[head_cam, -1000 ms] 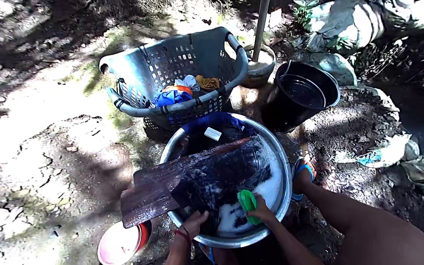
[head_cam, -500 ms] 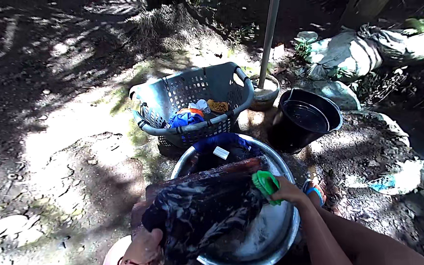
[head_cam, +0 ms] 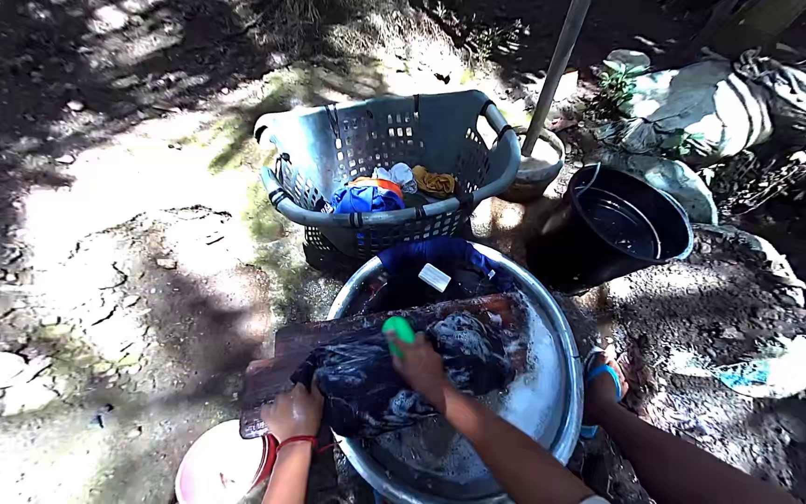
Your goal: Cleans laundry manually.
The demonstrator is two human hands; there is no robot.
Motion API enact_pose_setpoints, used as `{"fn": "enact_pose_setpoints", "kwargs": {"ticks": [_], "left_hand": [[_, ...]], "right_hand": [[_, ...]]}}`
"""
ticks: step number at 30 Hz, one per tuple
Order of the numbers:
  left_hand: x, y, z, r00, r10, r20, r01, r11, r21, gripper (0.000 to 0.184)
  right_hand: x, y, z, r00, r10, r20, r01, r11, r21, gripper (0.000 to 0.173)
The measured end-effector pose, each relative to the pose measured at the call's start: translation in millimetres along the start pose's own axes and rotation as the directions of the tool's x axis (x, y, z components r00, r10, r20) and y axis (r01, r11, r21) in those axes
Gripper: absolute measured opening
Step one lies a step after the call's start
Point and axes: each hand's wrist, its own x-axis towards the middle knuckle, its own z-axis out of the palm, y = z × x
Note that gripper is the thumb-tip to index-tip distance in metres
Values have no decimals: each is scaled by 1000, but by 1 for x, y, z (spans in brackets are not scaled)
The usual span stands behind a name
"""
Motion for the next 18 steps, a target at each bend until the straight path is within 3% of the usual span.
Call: {"fn": "enact_pose_setpoints", "kwargs": {"ticks": [2, 4, 6, 8, 11, 13, 14, 16, 18], "left_hand": [[1, 5, -1, 1000, 4, 1, -4, 1000, -7, 56], [-2, 9, 4, 1000, 19, -15, -20, 999, -43, 55], [-4, 9, 10, 996, 39, -77, -45, 996, -77, 52], [-1, 11, 15, 988, 47, -149, -63, 992, -105, 51], [-3, 11, 17, 990, 44, -135, -58, 992, -108, 51], [-2, 6, 15, 993, 39, -113, -49, 995, -92, 50], [-2, 5, 14, 993, 41, -108, -51, 995, -89, 49], [-2, 3, 13, 992, 59, -113, -70, 993, -98, 48], [-2, 3, 14, 991, 69, -114, -80, 992, -93, 48]], "right_hand": [[13, 91, -27, 977, 171, -126, -179, 982, -52, 56], [17, 163, -56, 887, 435, -154, -443, 897, -15, 57], [13, 196, -74, 787, 598, -151, -604, 797, 8, 57], [10, 154, -83, 820, 545, -177, -552, 834, 12, 54], [-10, 9, -36, 983, 178, -52, -177, 984, 14, 55], [-32, -70, 9, 990, -57, 130, 48, 996, 70, 55], [-39, -81, 20, 978, -118, 172, 105, 991, 82, 55], [-38, -35, 13, 989, -66, 135, 54, 994, 93, 52], [-25, 66, -5, 991, 130, -41, -127, 990, 65, 52]]}}
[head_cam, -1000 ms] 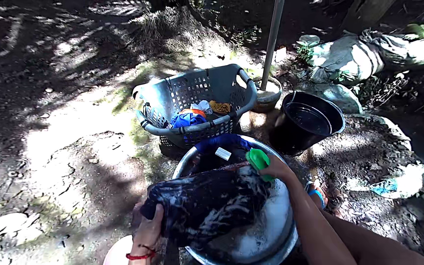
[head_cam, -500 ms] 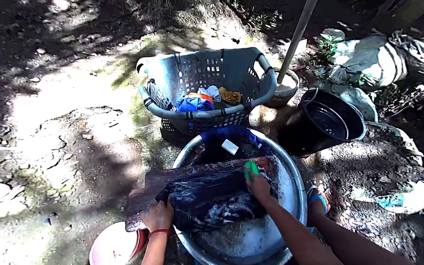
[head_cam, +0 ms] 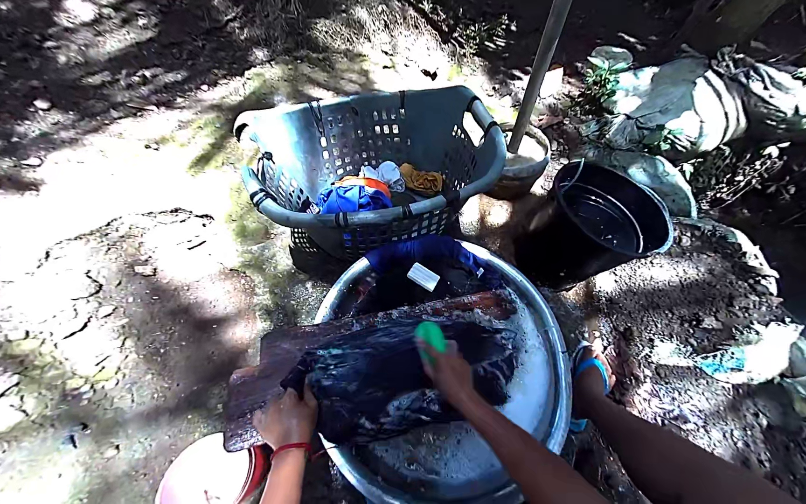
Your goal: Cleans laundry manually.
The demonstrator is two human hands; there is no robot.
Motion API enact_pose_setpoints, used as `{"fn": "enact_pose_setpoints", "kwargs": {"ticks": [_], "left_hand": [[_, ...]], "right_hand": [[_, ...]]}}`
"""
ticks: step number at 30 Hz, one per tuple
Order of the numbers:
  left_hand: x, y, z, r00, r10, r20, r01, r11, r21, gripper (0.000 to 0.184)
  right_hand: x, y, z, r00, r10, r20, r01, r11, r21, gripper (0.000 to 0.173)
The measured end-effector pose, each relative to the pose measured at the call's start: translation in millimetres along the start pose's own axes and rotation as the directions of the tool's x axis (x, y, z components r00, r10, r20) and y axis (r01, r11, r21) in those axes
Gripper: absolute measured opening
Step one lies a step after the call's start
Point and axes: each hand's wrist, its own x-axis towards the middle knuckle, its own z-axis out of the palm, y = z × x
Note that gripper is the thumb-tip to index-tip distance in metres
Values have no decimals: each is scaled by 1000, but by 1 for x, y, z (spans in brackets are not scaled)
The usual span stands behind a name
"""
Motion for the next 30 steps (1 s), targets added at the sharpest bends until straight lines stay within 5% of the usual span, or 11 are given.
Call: {"fn": "enact_pose_setpoints", "kwargs": {"ticks": [3, 5, 9, 11, 15, 18, 20, 22, 24, 26, 30], "left_hand": [[0, 5, 6, 999, 8, -39, -9, 999, -34, 48], [-4, 5, 10, 997, 21, -77, -25, 998, -55, 47], [-1, 6, 6, 997, 33, -76, -38, 998, -58, 46], [-3, 6, -2, 1000, 21, -16, -21, 999, -41, 44], [1, 9, -2, 1000, 7, -1, -7, 1000, -26, 47], [2, 10, 4, 1000, 0, -16, 0, 1000, -29, 48], [0, 8, 6, 999, 8, -37, -9, 999, -31, 48], [3, 9, 4, 999, 13, -53, -15, 999, -42, 48], [-1, 7, 1, 1000, 8, -20, -9, 999, -35, 48], [1, 6, -6, 1000, 12, -2, -12, 1000, -20, 48], [3, 9, -12, 997, 0, 74, -3, 999, 35, 52]], "right_hand": [[29, 76, -42, 952, 288, -104, -290, 957, -2, 53], [29, 42, -49, 937, 343, -66, -343, 939, 12, 54], [-20, -119, 20, 985, -98, 144, 93, 995, 37, 56], [-39, -140, 40, 941, -249, 231, 246, 968, 41, 55], [6, 19, -8, 996, 58, -67, -58, 998, -3, 56], [35, 96, -54, 903, 408, -133, -411, 911, 5, 57], [30, 59, -56, 906, 411, -105, -410, 912, 24, 59], [11, -33, -27, 983, 185, 0, -185, 983, 8, 61], [-25, -112, 21, 977, -87, 195, 84, 996, 22, 64], [-42, -132, 35, 938, -215, 273, 212, 976, 39, 64], [-11, 20, -5, 991, 129, -45, -127, 991, 48, 66]]}}
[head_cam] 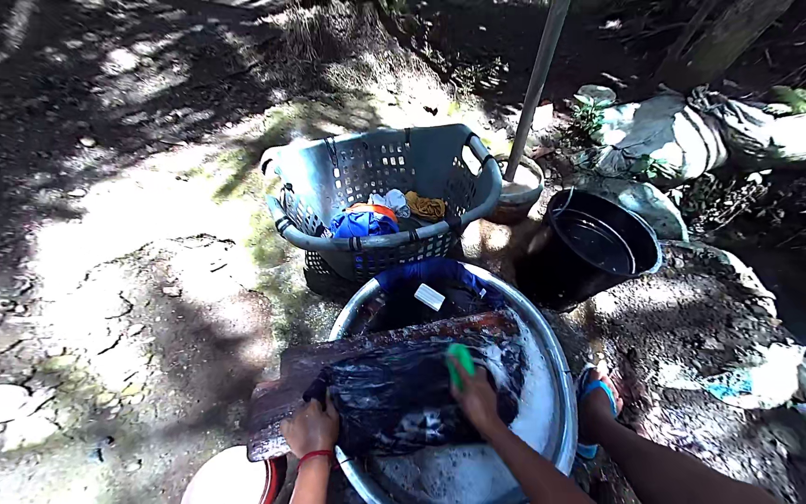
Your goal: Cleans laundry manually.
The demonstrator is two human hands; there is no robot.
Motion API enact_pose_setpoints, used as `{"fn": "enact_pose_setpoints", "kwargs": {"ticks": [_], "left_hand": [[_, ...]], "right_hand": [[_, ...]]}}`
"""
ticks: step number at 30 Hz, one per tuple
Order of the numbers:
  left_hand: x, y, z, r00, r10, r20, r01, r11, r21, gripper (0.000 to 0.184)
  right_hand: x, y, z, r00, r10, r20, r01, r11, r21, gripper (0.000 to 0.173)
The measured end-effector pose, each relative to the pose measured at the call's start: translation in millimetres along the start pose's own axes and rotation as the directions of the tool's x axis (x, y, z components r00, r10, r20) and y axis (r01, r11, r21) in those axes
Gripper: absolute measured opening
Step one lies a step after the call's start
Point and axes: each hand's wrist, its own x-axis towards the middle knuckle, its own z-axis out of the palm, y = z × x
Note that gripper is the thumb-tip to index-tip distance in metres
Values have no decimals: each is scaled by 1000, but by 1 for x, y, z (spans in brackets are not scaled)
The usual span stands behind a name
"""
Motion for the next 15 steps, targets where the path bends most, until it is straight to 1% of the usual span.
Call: {"fn": "enact_pose_setpoints", "kwargs": {"ticks": [1, 2, 3, 4, 5, 6, 7, 8, 9, 10, 11, 12, 14, 15], "left_hand": [[2, 2, -2, 1000, 2, 3, -2, 1000, -1, 52], [3, 2, -3, 1000, 3, 1, -3, 1000, -11, 52], [0, 1, -2, 1000, 0, 7, 0, 999, -36, 51], [-3, 0, -3, 1000, -5, 14, 6, 997, -78, 51], [-5, -1, -5, 1000, -11, 29, 15, 990, -141, 51], [-7, -2, -7, 999, -12, 51, 23, 975, -223, 52], [-13, -2, -7, 997, -4, 78, 29, 944, -330, 53], [-21, -3, -4, 994, 12, 112, 42, 884, -466, 54], [-32, -5, 1, 989, 26, 146, 66, 805, -590, 54], [-43, -7, 5, 979, 39, 200, 110, 727, -678, 55], [-54, -9, 10, 962, 66, 265, 154, 668, -728, 57], [-65, -13, 14, 936, 115, 334, 183, 652, -736, 59], [-80, -18, 16, 867, 227, 444, 170, 704, -690, 67], [-86, -18, 15, 850, 273, 451, 137, 711, -689, 67]], "right_hand": [[14, 37, -14, 991, 100, -90, -98, 995, 26, 69], [22, 66, -26, 970, 194, -143, -183, 979, 89, 78], [25, 89, -36, 947, 281, -154, -255, 952, 170, 92], [26, 104, -43, 928, 348, -133, -306, 916, 261, 105], [26, 111, -46, 919, 376, -119, -312, 878, 364, 110], [24, 113, -42, 919, 374, -127, -276, 839, 469, 101], [23, 114, -36, 918, 370, -141, -238, 799, 552, 80], [20, 113, -27, 921, 368, -129, -220, 764, 607, 63], [17, 112, -17, 926, 363, -105, -216, 736, 642, 55], [15, 113, -6, 929, 361, -82, -216, 708, 672, 54], [13, 112, 5, 929, 361, -78, -204, 678, 707, 55], [10, 112, 13, 930, 358, -86, -178, 641, 747, 54], [6, 111, 22, 936, 339, -96, -128, 582, 803, 49], [6, 113, 20, 939, 328, -104, -118, 591, 798, 47]]}}
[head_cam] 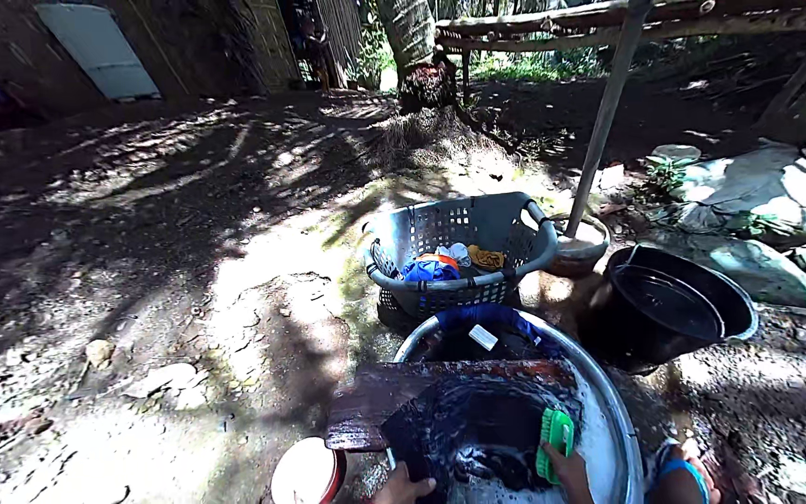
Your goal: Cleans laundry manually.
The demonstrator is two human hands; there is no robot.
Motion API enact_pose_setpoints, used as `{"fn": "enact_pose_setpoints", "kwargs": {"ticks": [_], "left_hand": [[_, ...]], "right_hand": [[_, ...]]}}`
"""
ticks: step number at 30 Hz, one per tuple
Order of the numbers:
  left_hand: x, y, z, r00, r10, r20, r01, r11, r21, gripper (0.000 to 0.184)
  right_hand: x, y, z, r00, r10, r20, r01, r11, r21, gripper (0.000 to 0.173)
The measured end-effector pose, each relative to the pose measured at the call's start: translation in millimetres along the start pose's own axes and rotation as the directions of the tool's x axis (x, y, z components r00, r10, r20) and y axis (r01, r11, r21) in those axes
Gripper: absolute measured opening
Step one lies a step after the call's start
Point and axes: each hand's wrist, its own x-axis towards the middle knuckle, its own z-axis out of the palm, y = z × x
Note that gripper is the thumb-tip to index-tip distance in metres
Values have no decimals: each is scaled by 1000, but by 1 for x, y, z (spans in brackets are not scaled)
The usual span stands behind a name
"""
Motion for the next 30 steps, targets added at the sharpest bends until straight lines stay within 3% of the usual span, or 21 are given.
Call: {"fn": "enact_pose_setpoints", "kwargs": {"ticks": [4, 6, 9, 11, 12, 14, 15, 17, 19, 22, 25, 28, 30], "left_hand": [[-41, 32, 1, 978, 193, -83, -202, 972, -117, 46], [-65, 52, -4, 929, 327, -176, -351, 927, -132, 32], [-87, 70, -16, 798, 566, -207, -597, 789, -143, 22], [-84, 64, -22, 714, 681, -166, -698, 673, -244, 35], [-78, 55, -21, 718, 675, -169, -680, 628, -378, 48], [-64, 29, -4, 825, 536, -178, -507, 566, -649, 57], [-59, 16, 7, 902, 407, -143, -392, 632, -669, 59], [-44, -4, 27, 983, 182, 31, -141, 849, -508, 54], [-16, -22, 39, 981, 80, 175, -38, 972, -233, 54], [3, -21, 46, 967, 17, 253, -22, 1000, 16, 49], [-12, 10, 31, 983, -9, 185, -21, 987, 159, 50], [-56, 38, 5, 977, 203, 64, -205, 978, 30, 35], [-81, 41, -13, 929, 370, -25, -370, 928, -33, 32]], "right_hand": [[-5, -30, -25, 998, -52, -36, 42, 966, -253, 54], [-13, -53, -44, 994, -95, -60, 71, 944, -324, 62], [-16, -89, -71, 989, -110, -96, 92, 980, -175, 61], [-16, -102, -81, 995, -58, -75, 55, 997, -45, 50], [-18, -102, -80, 999, -7, -35, 7, 1000, 4, 47], [-18, -81, -70, 993, 95, 74, -97, 995, 36, 43], [-19, -62, -60, 981, 146, 131, -150, 988, 27, 44], [-28, -17, -32, 957, 192, 218, -194, 981, -12, 46], [-41, 21, -3, 964, 147, 224, -153, 988, 12, 52], [-46, 45, 17, 973, 166, 163, -172, 985, 24, 52], [-42, 30, 5, 973, 204, 103, -193, 975, -113, 53], [-41, -16, -41, 992, 126, -19, -127, 985, -118, 50], [-38, -58, -77, 994, 59, -93, -61, 998, -20, 51]]}}
